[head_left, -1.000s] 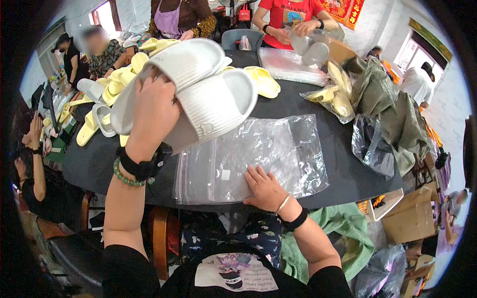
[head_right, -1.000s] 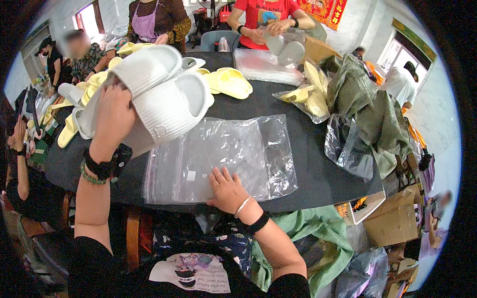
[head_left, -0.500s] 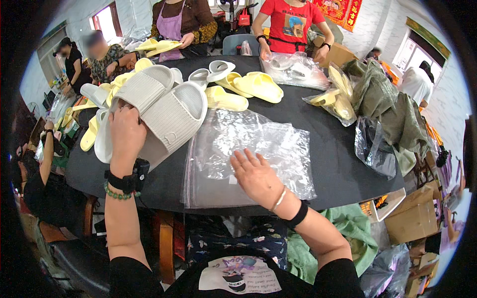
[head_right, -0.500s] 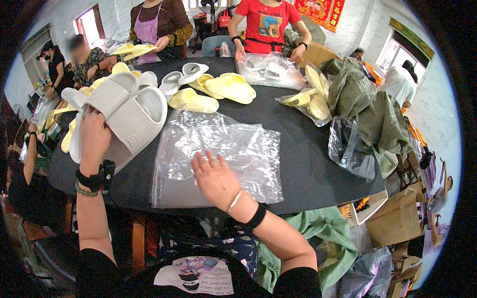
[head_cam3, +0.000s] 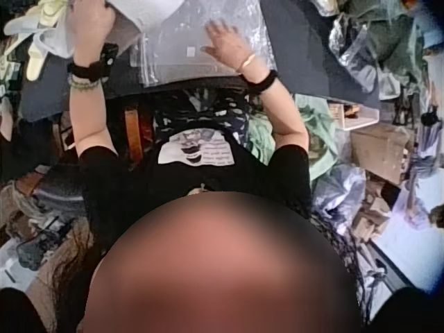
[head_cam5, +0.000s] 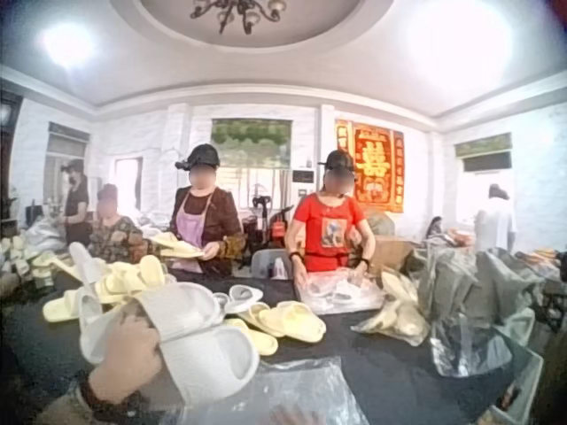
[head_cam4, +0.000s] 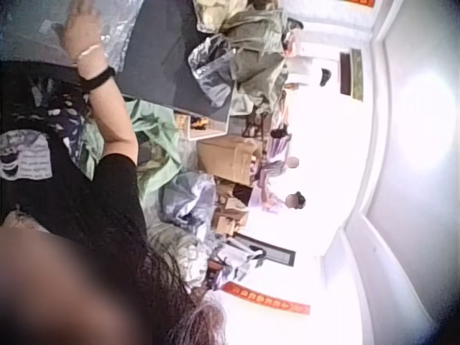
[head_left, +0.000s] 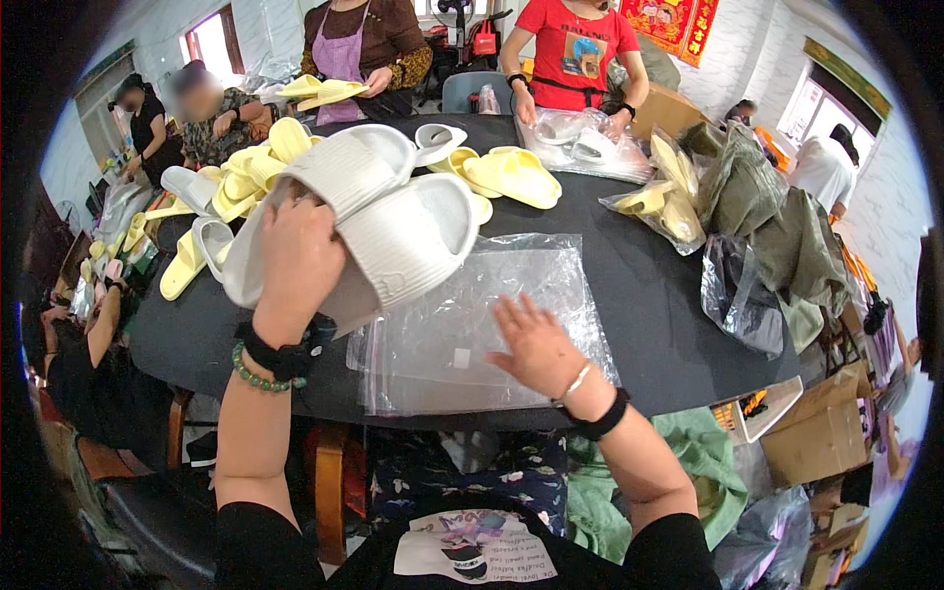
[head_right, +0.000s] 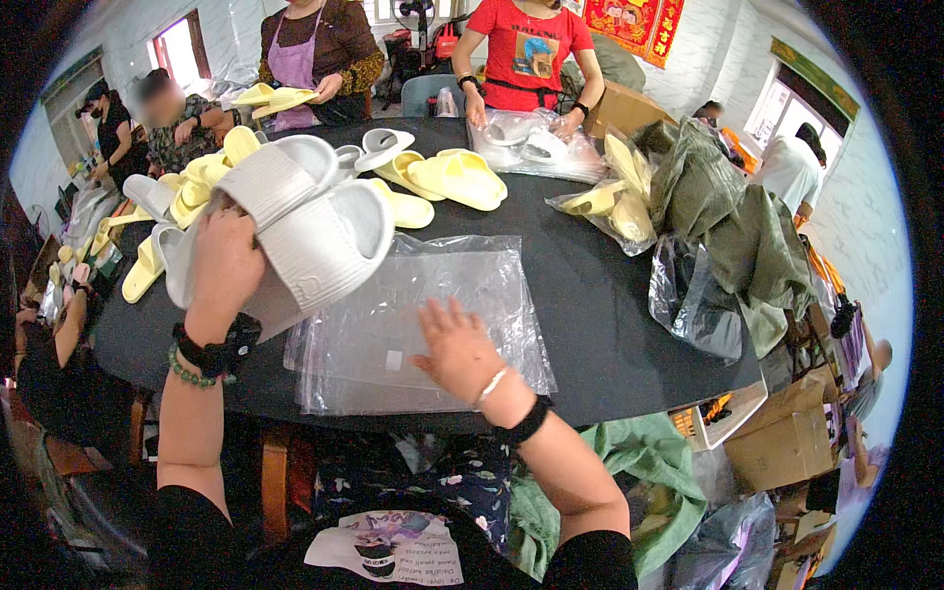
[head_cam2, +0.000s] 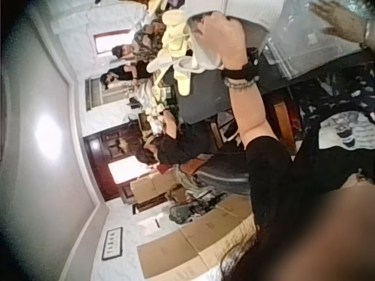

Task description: Packing various colors of rubber slippers/slides into plastic bags and placing them in a larger sack.

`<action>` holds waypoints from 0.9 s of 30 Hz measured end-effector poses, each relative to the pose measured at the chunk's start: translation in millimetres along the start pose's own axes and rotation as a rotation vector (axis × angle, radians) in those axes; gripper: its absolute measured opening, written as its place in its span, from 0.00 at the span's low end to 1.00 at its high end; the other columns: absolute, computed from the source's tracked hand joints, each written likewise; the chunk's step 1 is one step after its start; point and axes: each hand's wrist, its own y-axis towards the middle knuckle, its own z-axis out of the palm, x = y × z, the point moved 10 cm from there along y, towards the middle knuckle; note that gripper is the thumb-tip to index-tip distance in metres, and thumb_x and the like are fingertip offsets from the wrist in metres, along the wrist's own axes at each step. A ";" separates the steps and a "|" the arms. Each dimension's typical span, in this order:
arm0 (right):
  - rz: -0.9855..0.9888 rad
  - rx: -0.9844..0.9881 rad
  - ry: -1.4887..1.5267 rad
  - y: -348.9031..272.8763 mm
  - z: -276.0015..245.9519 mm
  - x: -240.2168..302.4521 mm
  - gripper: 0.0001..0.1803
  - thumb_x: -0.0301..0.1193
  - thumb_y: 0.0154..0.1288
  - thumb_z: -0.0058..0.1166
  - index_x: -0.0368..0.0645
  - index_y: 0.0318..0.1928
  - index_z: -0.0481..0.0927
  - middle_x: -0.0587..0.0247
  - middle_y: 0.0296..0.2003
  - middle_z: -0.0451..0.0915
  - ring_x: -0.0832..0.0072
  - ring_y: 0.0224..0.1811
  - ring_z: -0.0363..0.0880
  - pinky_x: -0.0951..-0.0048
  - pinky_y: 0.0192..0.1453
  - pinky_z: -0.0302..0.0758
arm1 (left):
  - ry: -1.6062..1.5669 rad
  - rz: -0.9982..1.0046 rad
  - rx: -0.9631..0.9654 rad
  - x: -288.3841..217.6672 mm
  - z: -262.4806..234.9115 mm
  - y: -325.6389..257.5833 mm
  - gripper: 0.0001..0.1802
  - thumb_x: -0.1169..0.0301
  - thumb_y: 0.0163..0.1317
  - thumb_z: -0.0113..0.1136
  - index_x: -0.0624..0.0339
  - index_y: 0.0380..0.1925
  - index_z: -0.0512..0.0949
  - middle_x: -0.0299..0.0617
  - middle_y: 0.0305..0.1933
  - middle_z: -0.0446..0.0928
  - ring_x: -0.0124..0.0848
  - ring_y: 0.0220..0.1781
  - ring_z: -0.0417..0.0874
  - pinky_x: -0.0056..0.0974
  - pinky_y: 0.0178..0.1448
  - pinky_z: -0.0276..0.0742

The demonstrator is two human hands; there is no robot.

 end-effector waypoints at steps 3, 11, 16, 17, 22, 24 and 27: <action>0.135 0.080 -0.025 -33.4 -0.7 -39.9 0.41 0.53 0.69 0.52 0.40 0.72 0.59 0.42 0.73 0.55 0.38 0.76 0.48 0.39 0.75 0.54 | -0.003 0.019 0.007 -24.9 7.5 9.7 0.10 0.69 0.53 0.59 0.63 0.32 0.84 0.52 0.42 0.81 0.54 0.55 0.77 0.64 0.64 0.65; 0.056 0.273 0.045 -91.1 54.2 -58.8 0.38 0.52 0.68 0.53 0.50 0.72 0.61 0.48 0.74 0.55 0.39 0.76 0.49 0.39 0.74 0.56 | -0.141 0.049 0.027 -68.2 26.9 35.4 0.12 0.68 0.54 0.60 0.65 0.32 0.85 0.56 0.45 0.82 0.55 0.63 0.74 0.70 0.66 0.62; 0.012 0.271 0.097 -95.5 41.3 -48.2 0.42 0.56 0.66 0.53 0.45 0.71 0.62 0.48 0.72 0.58 0.40 0.75 0.51 0.39 0.73 0.57 | -0.071 0.055 0.052 -108.0 34.5 41.7 0.11 0.68 0.53 0.60 0.60 0.32 0.86 0.48 0.43 0.84 0.50 0.59 0.78 0.68 0.65 0.63; 0.006 0.273 0.095 -95.0 40.1 -45.3 0.42 0.56 0.66 0.53 0.45 0.71 0.62 0.48 0.72 0.58 0.40 0.75 0.51 0.39 0.73 0.57 | -0.105 0.063 0.050 -120.6 36.5 40.3 0.10 0.67 0.53 0.61 0.56 0.32 0.87 0.45 0.43 0.84 0.45 0.57 0.79 0.62 0.62 0.66; 0.105 0.189 0.173 -91.7 43.0 -39.7 0.51 0.63 0.62 0.51 0.31 0.70 0.61 0.43 0.72 0.57 0.39 0.76 0.50 0.36 0.73 0.55 | -0.205 0.123 0.224 -198.9 94.4 5.7 0.13 0.62 0.57 0.58 0.55 0.33 0.88 0.45 0.43 0.84 0.47 0.53 0.78 0.53 0.51 0.72; 0.091 0.185 0.113 -96.2 49.1 -34.1 0.53 0.64 0.61 0.51 0.30 0.70 0.60 0.43 0.72 0.57 0.39 0.75 0.50 0.35 0.72 0.55 | -0.221 0.169 0.265 -225.5 134.5 -12.0 0.14 0.59 0.56 0.61 0.56 0.33 0.88 0.46 0.40 0.85 0.48 0.52 0.78 0.52 0.47 0.75; 0.131 0.138 -0.010 -99.1 45.3 -28.8 0.53 0.63 0.60 0.54 0.28 0.69 0.60 0.40 0.72 0.57 0.38 0.75 0.51 0.38 0.72 0.57 | -0.306 0.032 0.423 -210.5 210.5 -33.8 0.17 0.58 0.56 0.63 0.60 0.34 0.87 0.50 0.41 0.84 0.49 0.51 0.79 0.51 0.49 0.78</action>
